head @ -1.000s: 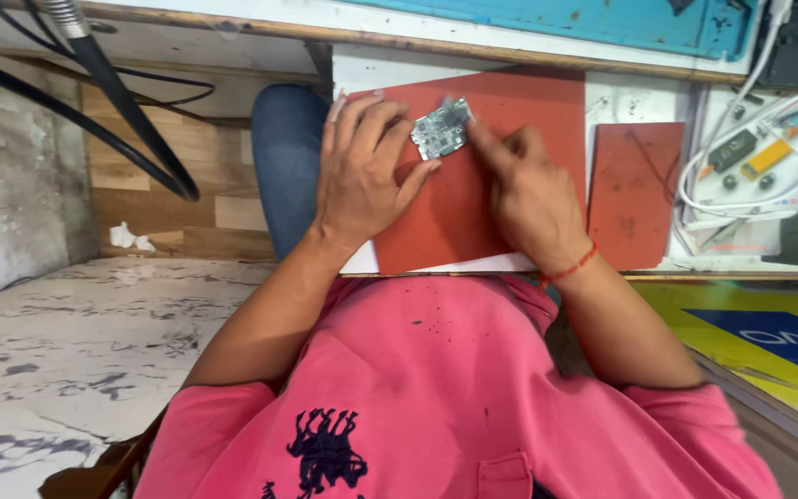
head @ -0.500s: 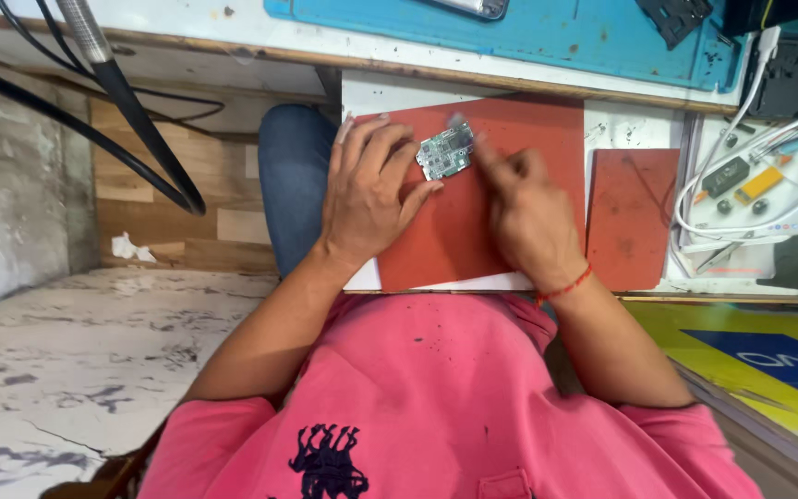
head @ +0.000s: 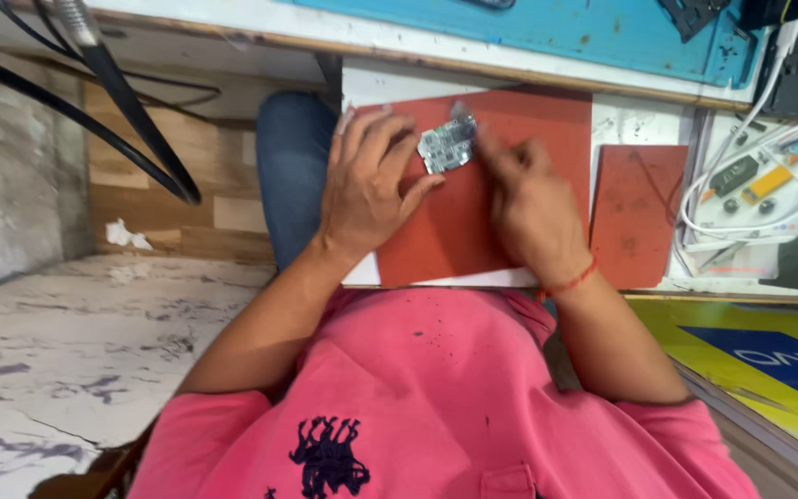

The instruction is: The person uses a hot air gun to heat a small circuit board, then switches to a purple tool to scrape and clean the surface. They repeatedly rub and scrape the board while holding it steady with the other hand.

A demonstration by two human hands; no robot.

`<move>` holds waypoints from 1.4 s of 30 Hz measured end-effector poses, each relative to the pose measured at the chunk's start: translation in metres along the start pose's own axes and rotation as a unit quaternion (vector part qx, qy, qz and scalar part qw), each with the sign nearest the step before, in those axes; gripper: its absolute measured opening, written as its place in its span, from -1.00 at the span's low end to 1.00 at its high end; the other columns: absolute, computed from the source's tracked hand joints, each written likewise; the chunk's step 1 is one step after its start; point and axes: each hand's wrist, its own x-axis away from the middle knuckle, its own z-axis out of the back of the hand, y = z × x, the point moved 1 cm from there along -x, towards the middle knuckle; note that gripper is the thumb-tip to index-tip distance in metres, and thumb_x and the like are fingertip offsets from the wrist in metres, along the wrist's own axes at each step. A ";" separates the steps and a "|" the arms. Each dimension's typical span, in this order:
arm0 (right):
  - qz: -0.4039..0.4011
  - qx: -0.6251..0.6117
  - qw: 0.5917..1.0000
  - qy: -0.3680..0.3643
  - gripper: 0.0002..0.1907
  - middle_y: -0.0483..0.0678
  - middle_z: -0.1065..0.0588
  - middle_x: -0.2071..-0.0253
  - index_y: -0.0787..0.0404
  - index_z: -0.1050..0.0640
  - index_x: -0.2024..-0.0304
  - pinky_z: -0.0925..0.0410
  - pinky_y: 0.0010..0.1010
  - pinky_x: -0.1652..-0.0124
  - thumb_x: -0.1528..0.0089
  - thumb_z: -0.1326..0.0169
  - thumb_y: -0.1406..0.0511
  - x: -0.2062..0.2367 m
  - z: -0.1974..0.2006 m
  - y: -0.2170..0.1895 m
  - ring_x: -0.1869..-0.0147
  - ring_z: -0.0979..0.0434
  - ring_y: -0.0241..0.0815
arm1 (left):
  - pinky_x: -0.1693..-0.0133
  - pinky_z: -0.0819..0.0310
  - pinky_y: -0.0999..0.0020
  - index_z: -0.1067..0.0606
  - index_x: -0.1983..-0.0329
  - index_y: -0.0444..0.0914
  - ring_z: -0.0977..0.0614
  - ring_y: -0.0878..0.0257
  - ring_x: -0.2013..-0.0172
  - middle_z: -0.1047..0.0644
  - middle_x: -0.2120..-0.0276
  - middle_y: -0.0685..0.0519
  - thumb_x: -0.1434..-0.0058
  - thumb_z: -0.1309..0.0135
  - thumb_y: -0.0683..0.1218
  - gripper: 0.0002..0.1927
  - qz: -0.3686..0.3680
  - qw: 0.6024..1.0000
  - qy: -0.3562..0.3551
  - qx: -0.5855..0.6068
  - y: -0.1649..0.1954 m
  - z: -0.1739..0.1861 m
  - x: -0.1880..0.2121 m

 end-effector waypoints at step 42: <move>0.080 0.016 0.992 -0.100 -0.36 0.14 -0.44 0.12 -0.05 -0.45 -0.36 -0.45 -0.03 0.39 -0.22 0.08 0.45 -0.010 0.011 0.026 0.37 -0.54 0.19 | 0.28 -0.56 0.10 -0.65 0.43 -0.28 -0.61 -0.03 0.18 -0.58 0.22 -0.06 0.32 -0.53 0.08 -0.53 0.097 0.942 -0.181 -0.267 0.027 0.010 -0.066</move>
